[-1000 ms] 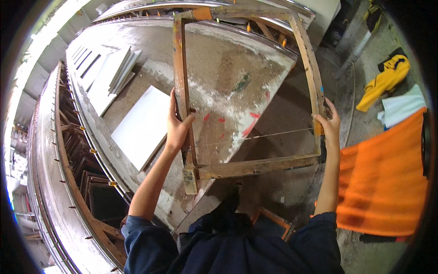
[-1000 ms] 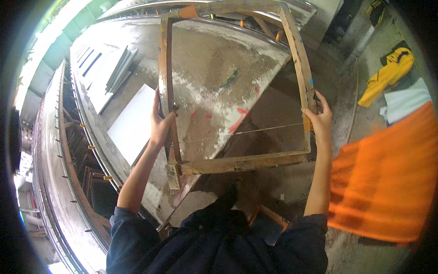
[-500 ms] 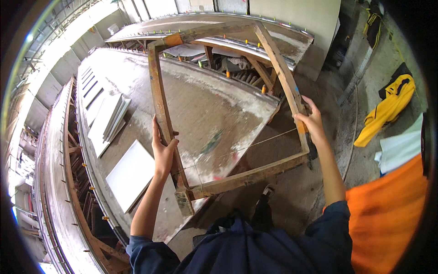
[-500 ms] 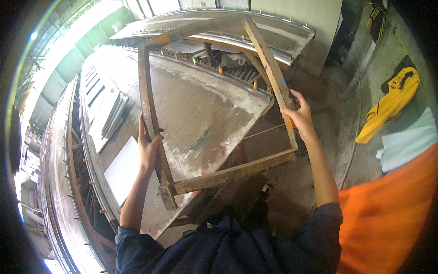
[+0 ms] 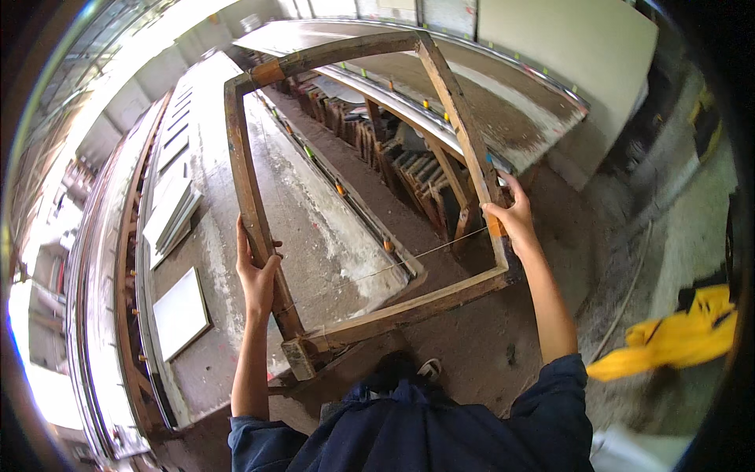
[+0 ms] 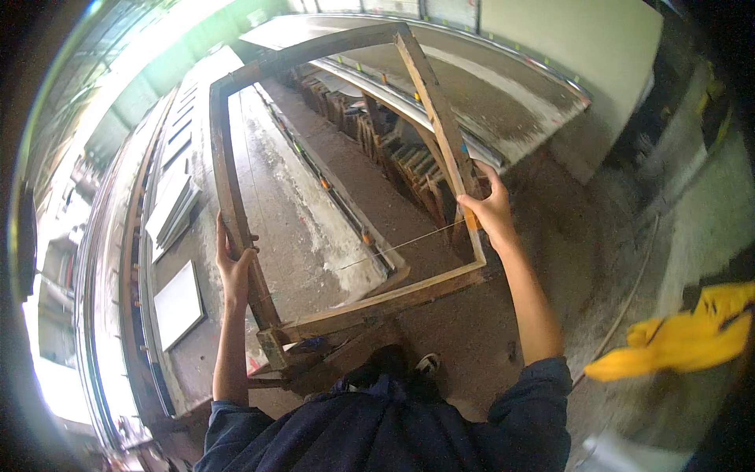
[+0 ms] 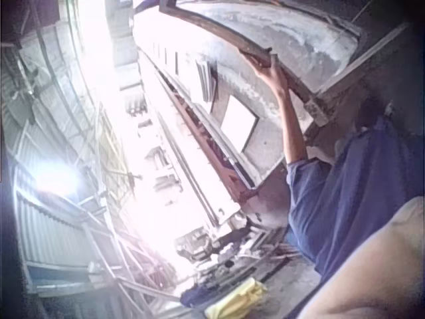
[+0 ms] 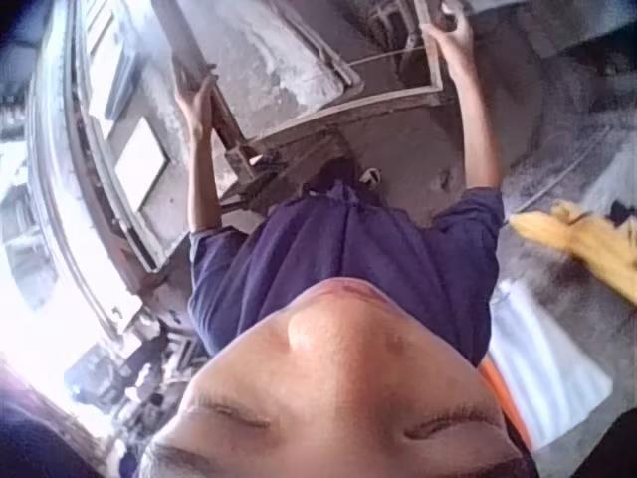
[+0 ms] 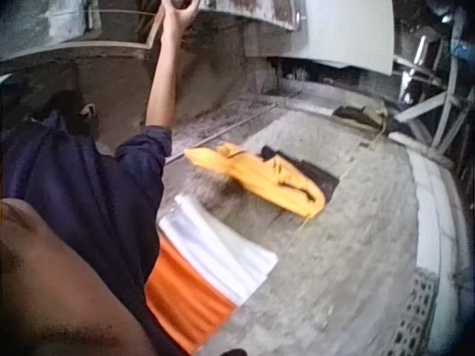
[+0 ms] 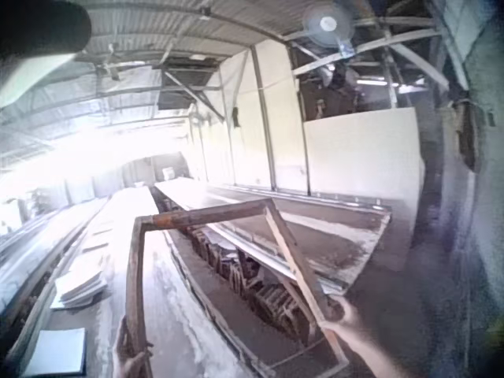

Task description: The person repeatedly picks up white rectangular panels and places them into a wooden frame on a conveyor belt. They smooth the panels down with their hands and then move the frame along the belt to repeat the process with new panels.

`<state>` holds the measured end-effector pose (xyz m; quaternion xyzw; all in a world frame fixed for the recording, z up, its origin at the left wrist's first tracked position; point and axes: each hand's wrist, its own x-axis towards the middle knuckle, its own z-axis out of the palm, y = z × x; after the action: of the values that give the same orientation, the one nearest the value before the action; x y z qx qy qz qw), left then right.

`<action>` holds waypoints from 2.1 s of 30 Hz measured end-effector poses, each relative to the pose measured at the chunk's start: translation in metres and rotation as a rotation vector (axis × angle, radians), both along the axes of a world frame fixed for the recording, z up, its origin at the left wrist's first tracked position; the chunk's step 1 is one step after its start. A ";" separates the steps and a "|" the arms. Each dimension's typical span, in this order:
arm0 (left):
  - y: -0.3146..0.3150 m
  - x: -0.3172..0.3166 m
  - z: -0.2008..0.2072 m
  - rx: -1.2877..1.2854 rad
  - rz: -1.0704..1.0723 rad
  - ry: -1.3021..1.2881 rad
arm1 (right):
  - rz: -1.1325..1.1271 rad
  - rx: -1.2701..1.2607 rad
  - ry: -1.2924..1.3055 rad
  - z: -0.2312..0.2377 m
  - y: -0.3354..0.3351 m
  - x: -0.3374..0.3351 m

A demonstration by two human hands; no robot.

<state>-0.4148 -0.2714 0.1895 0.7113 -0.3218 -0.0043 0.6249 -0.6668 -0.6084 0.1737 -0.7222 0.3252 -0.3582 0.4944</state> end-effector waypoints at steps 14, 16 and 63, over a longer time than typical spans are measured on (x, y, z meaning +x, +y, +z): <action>-0.023 -0.021 -0.027 -0.080 0.590 0.117 | 0.580 -0.129 0.037 0.013 -0.110 0.203; -0.011 -0.031 -0.026 -0.106 0.690 0.133 | 0.715 -0.071 0.027 0.027 -0.096 0.238; -0.074 -0.091 -0.108 -0.128 1.828 0.318 | 2.035 -0.074 0.286 -0.055 0.123 0.573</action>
<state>-0.5062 -0.3450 0.0817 0.6436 0.4536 0.4100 0.4603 -0.0940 -0.4853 0.1187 -0.7063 -0.3963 0.3102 0.4979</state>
